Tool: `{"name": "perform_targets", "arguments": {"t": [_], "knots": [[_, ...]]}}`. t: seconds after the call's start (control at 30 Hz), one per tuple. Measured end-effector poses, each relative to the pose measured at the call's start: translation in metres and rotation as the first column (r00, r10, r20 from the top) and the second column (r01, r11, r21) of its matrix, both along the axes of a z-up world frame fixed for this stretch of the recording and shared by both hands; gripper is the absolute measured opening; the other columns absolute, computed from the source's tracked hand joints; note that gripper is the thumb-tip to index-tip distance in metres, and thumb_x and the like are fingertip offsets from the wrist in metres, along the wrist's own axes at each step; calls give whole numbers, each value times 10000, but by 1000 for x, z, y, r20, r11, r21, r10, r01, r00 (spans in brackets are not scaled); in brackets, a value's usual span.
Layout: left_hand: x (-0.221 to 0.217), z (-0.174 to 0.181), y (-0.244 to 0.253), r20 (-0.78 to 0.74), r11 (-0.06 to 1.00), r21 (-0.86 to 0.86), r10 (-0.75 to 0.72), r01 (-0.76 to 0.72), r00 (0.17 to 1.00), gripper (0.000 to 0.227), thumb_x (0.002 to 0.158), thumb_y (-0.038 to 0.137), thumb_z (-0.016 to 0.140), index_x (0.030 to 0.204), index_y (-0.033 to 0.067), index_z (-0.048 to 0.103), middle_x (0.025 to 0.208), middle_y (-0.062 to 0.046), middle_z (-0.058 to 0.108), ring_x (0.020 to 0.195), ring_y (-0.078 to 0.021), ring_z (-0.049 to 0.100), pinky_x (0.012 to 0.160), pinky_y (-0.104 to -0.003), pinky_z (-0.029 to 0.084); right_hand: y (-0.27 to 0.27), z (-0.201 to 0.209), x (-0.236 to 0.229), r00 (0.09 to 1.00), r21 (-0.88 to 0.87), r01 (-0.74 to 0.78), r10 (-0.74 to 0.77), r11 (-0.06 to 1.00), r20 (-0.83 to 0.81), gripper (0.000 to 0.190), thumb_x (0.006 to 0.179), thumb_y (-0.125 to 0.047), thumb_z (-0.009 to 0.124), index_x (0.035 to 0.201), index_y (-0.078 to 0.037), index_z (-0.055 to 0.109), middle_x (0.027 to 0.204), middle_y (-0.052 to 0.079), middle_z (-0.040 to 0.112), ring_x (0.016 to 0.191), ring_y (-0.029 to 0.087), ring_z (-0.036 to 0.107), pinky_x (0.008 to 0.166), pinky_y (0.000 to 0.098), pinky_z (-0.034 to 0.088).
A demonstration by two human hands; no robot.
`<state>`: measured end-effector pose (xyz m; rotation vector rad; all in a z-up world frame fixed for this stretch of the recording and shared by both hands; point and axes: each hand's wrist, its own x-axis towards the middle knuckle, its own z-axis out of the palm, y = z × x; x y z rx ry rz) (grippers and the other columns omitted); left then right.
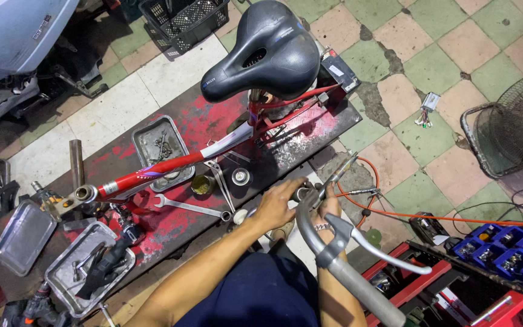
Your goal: The person works on the head tube and fork assembly of a bicycle frame using a large wrench and by hand, eventually fitting the handlebars into the stem.
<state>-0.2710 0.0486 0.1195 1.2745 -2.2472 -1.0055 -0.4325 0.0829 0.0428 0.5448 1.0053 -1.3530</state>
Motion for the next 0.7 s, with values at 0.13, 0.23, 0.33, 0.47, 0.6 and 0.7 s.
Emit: {"name": "perform_targets", "arguments": {"t": [0.13,0.23,0.33,0.47,0.6,0.7], "knots": [[-17,-9,-3,98,1000,1,-22,22,995,798,719,255,891,1426,125,544,1275,-166,641,995,-331,707,890,-437,578,17,-16,-6,981,-192,-109,74,975,-179,321,1094,-327,549,1175,-24,620,1005,138,658,838,194,620,743,319,525],[-48,-10,-10,135,997,33,-73,69,988,923,642,211,879,1475,90,500,1221,-170,652,922,-317,726,847,-426,602,30,-22,-12,997,-514,-3,-36,858,-66,308,1178,-235,548,1390,-10,556,1248,214,652,1035,216,621,833,292,508],[-74,-4,6,78,992,-104,-60,68,995,970,607,197,888,1497,99,515,1165,-231,636,914,-375,708,793,-444,598,50,-17,-14,990,-538,66,-122,840,-69,491,1066,-353,562,1489,-109,507,1346,155,639,1153,202,633,981,351,508],[-97,4,19,152,989,150,-11,-12,988,878,749,237,856,1520,72,470,1150,-228,629,937,-386,699,801,-466,585,79,5,-17,992,-343,0,-44,939,-120,761,803,-614,602,1327,-62,588,1267,78,714,1159,187,706,1036,386,527],[-88,0,22,121,963,263,-97,62,988,874,744,209,809,1503,19,422,1302,-264,565,1135,-428,629,893,-469,564,73,-3,-23,873,-161,-172,75,972,-481,466,1037,-498,663,1153,-58,565,1033,83,643,986,240,616,924,467,491],[-64,-1,45,-91,970,142,-186,197,978,765,840,206,739,1505,10,414,1478,-264,506,1300,-421,573,1022,-458,526,54,-39,-35,742,236,-79,215,969,-635,448,1025,-478,630,1147,-47,625,933,75,634,803,247,560,732,466,434]]}}
